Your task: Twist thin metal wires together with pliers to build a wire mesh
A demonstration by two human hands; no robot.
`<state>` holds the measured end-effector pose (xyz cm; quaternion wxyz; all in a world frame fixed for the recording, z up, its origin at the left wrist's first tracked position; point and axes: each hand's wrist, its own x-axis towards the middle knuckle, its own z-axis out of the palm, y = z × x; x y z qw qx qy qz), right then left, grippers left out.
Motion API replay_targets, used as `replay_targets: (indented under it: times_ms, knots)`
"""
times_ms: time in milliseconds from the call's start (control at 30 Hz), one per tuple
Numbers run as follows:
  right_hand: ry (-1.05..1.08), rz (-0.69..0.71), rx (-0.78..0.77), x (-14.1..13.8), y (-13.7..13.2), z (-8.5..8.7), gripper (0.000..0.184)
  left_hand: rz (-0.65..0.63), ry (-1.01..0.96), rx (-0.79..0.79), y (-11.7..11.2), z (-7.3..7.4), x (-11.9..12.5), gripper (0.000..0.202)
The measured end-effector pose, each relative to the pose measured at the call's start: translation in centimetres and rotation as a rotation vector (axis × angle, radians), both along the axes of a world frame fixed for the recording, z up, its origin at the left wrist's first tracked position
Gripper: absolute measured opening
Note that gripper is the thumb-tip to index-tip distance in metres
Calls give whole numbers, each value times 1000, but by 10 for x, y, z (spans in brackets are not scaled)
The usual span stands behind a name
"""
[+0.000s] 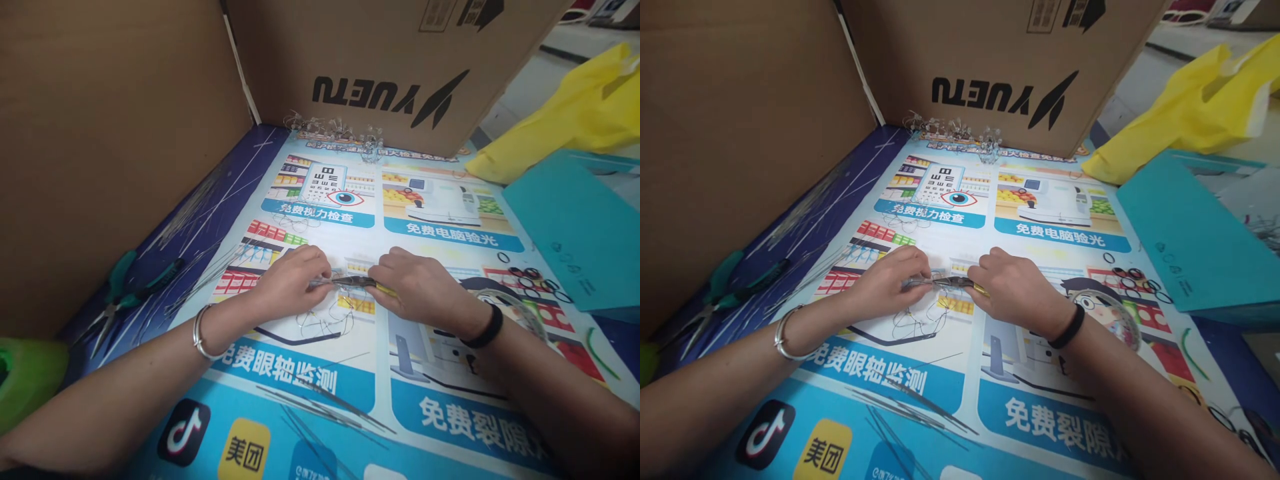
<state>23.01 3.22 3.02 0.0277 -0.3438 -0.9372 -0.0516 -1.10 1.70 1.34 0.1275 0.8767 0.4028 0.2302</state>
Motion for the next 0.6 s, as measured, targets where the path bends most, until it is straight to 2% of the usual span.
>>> replay_targets:
  times_ms: [267,600]
  knots:
    - [-15,19,8,-1,1,0,21,-128,-213,67,6,-4,2,7]
    - [-42,26,-7,-4,0,4,23,-60,-141,100,5,-3,6,10]
